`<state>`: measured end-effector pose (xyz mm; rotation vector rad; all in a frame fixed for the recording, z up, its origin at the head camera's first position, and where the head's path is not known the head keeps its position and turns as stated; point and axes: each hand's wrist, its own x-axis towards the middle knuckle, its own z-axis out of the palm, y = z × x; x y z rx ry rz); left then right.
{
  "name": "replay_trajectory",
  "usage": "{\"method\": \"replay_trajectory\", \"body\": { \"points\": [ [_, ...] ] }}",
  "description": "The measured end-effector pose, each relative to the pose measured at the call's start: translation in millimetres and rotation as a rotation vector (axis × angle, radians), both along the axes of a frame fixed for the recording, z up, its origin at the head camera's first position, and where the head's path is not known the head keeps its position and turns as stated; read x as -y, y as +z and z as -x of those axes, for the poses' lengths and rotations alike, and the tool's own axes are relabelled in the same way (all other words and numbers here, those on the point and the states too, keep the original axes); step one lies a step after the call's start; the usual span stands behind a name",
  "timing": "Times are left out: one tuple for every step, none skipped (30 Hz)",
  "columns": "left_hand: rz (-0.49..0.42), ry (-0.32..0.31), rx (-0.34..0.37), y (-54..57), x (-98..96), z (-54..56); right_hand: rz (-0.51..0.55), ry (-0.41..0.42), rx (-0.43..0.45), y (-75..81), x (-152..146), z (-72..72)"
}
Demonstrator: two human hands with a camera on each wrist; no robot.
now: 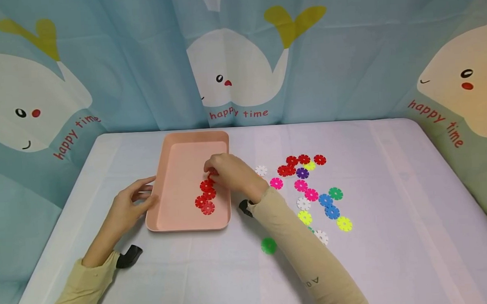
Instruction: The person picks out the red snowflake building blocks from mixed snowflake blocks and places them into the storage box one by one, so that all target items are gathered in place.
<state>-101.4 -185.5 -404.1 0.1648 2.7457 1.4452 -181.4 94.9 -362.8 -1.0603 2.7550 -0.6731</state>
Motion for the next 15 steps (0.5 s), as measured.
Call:
{"method": "replay_trajectory", "body": {
  "points": [
    [0.0,0.0,0.0,-0.2,0.1,0.1,0.009,0.003,-0.001,0.8,-1.3,-1.0],
    [-0.001,0.0,0.0,-0.3,0.1,0.2,0.016,0.005,-0.003,1.4,-2.5,-2.0],
    [-0.001,0.0,0.001,-0.5,0.2,0.2,0.021,0.007,-0.005,2.1,-3.6,-2.9],
    [-0.001,-0.001,0.002,-0.6,0.2,0.3,0.023,0.007,-0.006,2.9,-4.6,-4.0],
    [-0.001,-0.001,0.002,-0.7,0.2,0.4,0.025,0.006,-0.007,3.7,-5.5,-5.0],
    [0.001,-0.002,0.001,-0.7,0.3,0.5,0.028,0.002,-0.003,4.6,-6.3,-6.1],
    [0.002,-0.003,0.001,-0.7,0.3,0.5,0.033,-0.002,0.003,5.6,-7.1,-7.3],
    [0.003,-0.003,0.001,-0.6,0.4,0.5,0.039,-0.005,0.008,6.5,-8.0,-8.3],
    [0.004,-0.003,0.001,-0.5,0.5,0.6,0.045,-0.007,0.013,7.4,-8.9,-9.2],
    [0.005,-0.003,0.002,-0.4,0.5,0.6,0.051,-0.01,0.02,8.1,-9.9,-10.1],
    [0.005,-0.003,0.003,-0.3,0.5,0.6,0.058,-0.013,0.029,8.8,-11.0,-10.9],
    [0.005,-0.002,0.005,-0.1,0.5,0.6,0.063,-0.015,0.036,9.5,-12.0,-11.7],
    [0.005,-0.002,0.006,0.1,0.5,0.6,0.066,-0.015,0.039,10.1,-13.1,-12.4],
    [0.005,-0.001,0.007,0.2,0.4,0.6,0.066,-0.014,0.039,10.6,-14.3,-13.0],
    [0.005,-0.001,0.008,0.3,0.4,0.6,0.064,-0.014,0.038,11.0,-15.5,-13.7]
  ]
}}
